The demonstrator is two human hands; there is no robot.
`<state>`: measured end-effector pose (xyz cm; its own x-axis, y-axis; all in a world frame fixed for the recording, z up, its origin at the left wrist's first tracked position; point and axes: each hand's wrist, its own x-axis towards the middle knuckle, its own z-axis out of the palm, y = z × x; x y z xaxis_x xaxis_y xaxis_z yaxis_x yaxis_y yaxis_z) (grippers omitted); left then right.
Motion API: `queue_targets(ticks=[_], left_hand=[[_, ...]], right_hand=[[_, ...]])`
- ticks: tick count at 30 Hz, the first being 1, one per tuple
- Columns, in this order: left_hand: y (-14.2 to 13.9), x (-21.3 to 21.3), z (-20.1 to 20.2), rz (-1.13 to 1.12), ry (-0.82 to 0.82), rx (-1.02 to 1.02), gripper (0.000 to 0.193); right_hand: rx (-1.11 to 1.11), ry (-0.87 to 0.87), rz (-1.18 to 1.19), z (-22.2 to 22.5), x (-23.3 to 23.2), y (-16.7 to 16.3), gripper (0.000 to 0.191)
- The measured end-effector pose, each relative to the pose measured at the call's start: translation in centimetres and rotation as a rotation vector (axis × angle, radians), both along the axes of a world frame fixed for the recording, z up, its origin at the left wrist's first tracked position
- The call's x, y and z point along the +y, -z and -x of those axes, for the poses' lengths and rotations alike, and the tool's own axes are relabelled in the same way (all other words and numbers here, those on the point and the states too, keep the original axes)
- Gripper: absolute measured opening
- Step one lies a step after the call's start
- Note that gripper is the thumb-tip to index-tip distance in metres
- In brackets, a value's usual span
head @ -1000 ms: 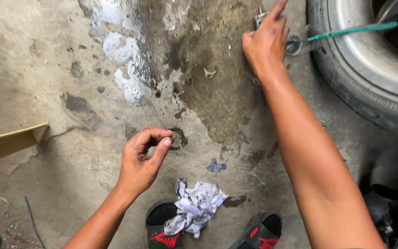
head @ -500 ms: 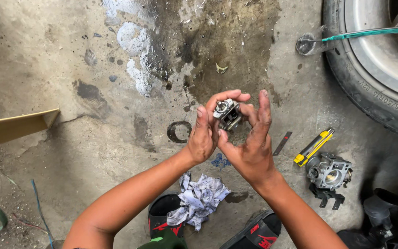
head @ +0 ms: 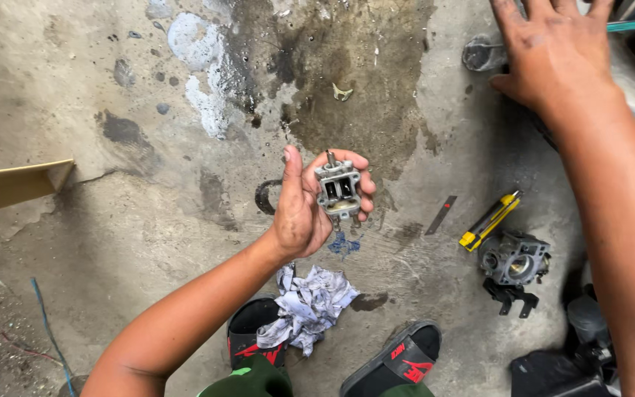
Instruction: The person cleans a carburetor by wiping it with a cloth and scrubbing internal passages with a toothbrush. The person repeatedly dips the toothbrush into a small container of liquid and scrubs different areas of the carburetor body.
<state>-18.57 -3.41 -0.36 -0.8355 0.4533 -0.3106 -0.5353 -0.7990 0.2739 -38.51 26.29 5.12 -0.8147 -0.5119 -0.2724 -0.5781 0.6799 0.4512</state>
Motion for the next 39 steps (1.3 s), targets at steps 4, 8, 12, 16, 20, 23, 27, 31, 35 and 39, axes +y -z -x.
queue_targets(ticks=[4,8,12,16,20,23,27,31,35,39], left_hand=[[-0.6,-0.1,-0.1,0.0,0.052,-0.071,0.09],[-0.8,0.1,0.1,-0.046,0.092,-0.122,0.09],[-0.9,0.3,0.1,-0.11,0.095,-0.148,0.089],[-1.2,0.4,-0.1,-0.106,0.133,-0.159,0.091],[-1.1,0.2,-0.4,-0.048,0.123,-0.11,0.069],[-0.7,0.0,-1.2,0.118,0.119,-0.089,0.044],[-0.4,-0.3,-3.6,0.21,0.146,-0.129,0.047],[-0.5,-0.7,-5.9,0.196,0.226,-0.135,0.046],[-0.7,-1.3,-7.2,0.111,0.351,-0.14,0.051],[-1.1,-1.8,-8.1,0.094,0.374,-0.083,0.05]], right_hand=[[-0.053,0.04,0.031,0.5,1.5,2.0,0.09],[0.029,-0.035,-0.037,-0.1,3.1,2.7,0.068],[-0.007,-0.036,-0.025,-0.3,3.2,3.0,0.054],[-0.104,0.033,0.055,-1.3,1.1,2.1,0.054],[-0.281,0.231,0.214,-5.0,-3.2,-0.2,0.065],[-0.405,0.281,0.452,-11.0,-6.6,-3.6,0.064],[-0.53,0.341,0.583,-18.6,-9.9,-8.3,0.068],[-0.609,0.423,0.601,-21.2,-11.0,-10.9,0.072],[-0.696,0.405,0.733,-22.0,-10.7,-12.3,0.079],[-0.771,0.395,0.788,-22.6,-9.8,-13.5,0.088]])
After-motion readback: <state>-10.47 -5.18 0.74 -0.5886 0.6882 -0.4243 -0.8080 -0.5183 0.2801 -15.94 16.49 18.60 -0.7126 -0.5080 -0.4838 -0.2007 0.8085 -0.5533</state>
